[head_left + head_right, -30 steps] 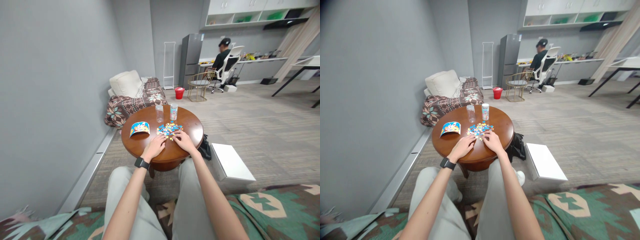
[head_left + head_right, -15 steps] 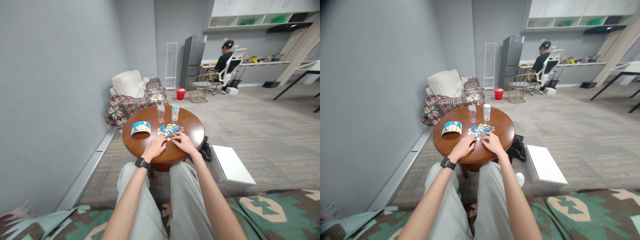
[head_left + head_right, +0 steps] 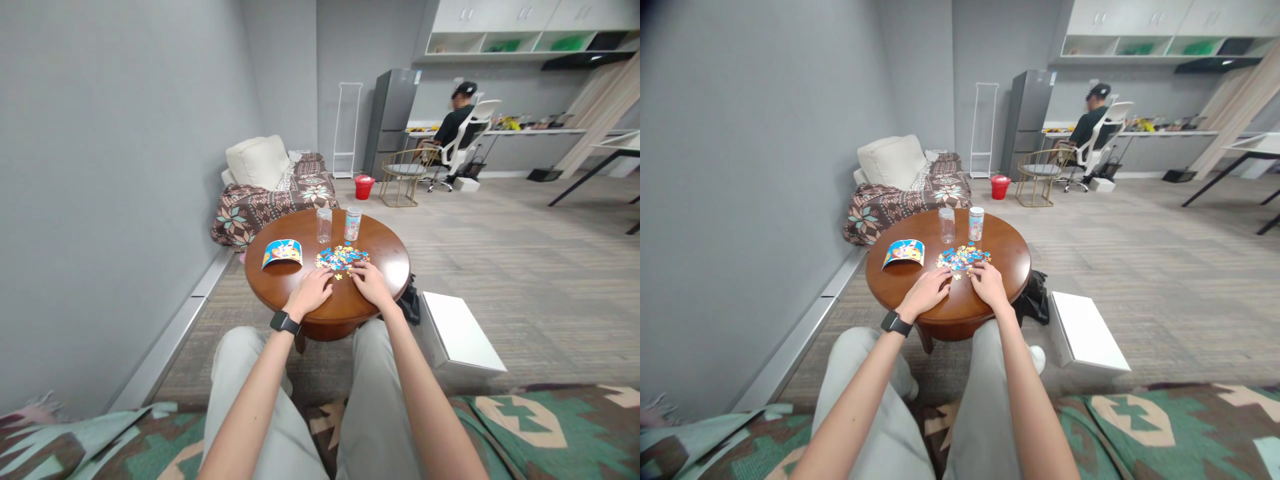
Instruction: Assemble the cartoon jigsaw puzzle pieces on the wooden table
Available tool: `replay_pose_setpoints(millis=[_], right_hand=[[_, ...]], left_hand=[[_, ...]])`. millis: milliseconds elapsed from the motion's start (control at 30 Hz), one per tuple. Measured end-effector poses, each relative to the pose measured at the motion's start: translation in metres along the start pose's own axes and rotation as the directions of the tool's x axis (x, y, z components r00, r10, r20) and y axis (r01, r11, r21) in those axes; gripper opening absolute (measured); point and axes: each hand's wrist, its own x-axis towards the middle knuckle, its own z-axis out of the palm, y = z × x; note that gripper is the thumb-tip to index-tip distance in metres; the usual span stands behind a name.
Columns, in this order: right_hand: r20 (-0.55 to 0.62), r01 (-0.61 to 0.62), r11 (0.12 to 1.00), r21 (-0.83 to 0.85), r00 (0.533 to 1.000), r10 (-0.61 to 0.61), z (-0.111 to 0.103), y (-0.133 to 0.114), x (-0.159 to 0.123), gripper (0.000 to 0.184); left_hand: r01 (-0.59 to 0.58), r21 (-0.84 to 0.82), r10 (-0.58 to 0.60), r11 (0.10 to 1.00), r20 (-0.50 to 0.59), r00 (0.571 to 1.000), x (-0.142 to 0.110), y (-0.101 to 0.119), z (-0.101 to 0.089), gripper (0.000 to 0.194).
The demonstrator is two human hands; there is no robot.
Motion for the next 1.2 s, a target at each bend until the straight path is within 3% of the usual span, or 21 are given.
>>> replay_pose_setpoints(millis=[333,800,1200], right_hand=[[-0.074,-0.042,0.999,0.020,0.996,0.043,0.0049,0.0063,0.0011,0.033],[-0.067,-0.102,0.988,0.116,0.992,0.110,0.0029,0.0052,0.0001,0.019],[-0.008,-0.009,1.000,-0.014,1.000,0.009,0.0019,0.0020,-0.0010,0.028]], left_hand=[[0.041,0.052,-0.042,0.998,0.015,0.999,-0.0008,0.0031,-0.0028,0.044],[0.096,0.124,-0.097,0.988,0.001,0.995,-0.0015,0.0054,-0.0045,0.045],[0.132,0.110,-0.129,0.985,-0.035,0.991,-0.0019,0.0045,-0.0021,0.039]])
